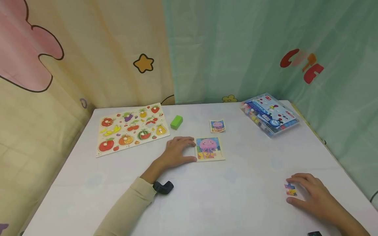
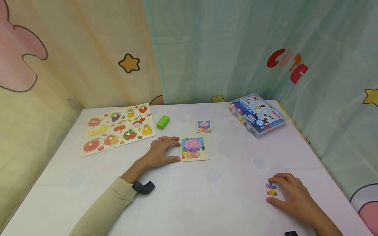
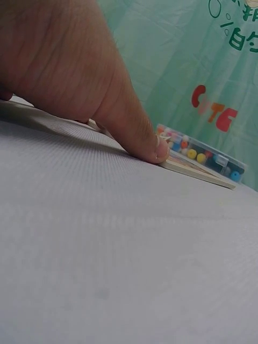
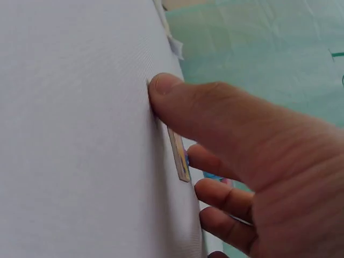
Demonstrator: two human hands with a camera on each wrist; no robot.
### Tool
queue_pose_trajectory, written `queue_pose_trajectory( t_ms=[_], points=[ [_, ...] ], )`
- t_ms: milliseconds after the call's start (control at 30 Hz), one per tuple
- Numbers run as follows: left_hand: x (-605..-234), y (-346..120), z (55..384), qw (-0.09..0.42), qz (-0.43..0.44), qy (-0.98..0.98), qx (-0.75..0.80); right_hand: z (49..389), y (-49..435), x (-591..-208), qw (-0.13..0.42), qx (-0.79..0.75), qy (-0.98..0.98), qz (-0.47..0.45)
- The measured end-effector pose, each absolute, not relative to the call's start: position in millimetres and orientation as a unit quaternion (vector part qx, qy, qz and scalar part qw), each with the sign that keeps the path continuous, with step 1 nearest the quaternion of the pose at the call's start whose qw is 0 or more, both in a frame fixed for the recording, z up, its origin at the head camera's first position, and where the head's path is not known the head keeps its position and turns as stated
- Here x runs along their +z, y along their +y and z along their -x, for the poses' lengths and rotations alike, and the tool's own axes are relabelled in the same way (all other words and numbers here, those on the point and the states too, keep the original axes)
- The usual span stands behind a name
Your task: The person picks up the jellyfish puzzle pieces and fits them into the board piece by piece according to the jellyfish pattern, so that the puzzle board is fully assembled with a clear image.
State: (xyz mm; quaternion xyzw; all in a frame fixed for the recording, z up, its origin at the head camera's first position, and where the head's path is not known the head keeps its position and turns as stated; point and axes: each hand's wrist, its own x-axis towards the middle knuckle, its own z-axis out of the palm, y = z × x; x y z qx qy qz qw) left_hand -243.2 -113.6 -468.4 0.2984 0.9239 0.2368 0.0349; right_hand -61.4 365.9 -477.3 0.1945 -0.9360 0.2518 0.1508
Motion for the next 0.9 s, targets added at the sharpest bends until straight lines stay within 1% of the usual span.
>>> queue_pose_trajectory(
  t_ms=[133,467,600,733,800,900],
  points=[
    [-467,-114,244,0.039,-0.298,0.923,0.241,59,364,-481,0.174,0.285,-0.918,-0.213],
    [-468,-115,241,0.041,-0.299,0.92,0.25,56,364,-479,0.188,0.305,-0.907,-0.221],
    [-467,-116,241,0.039,-0.299,0.92,0.252,60,359,-475,0.197,0.301,-0.906,-0.221],
    [-467,-118,242,0.04,-0.296,0.921,0.25,79,346,-464,0.182,0.297,-0.903,-0.253],
    [-467,-119,242,0.042,-0.294,0.921,0.251,95,336,-457,0.166,0.293,-0.897,-0.285],
    [-467,-120,242,0.043,-0.293,0.921,0.252,123,314,-447,0.127,0.29,-0.893,-0.32]
  ],
)
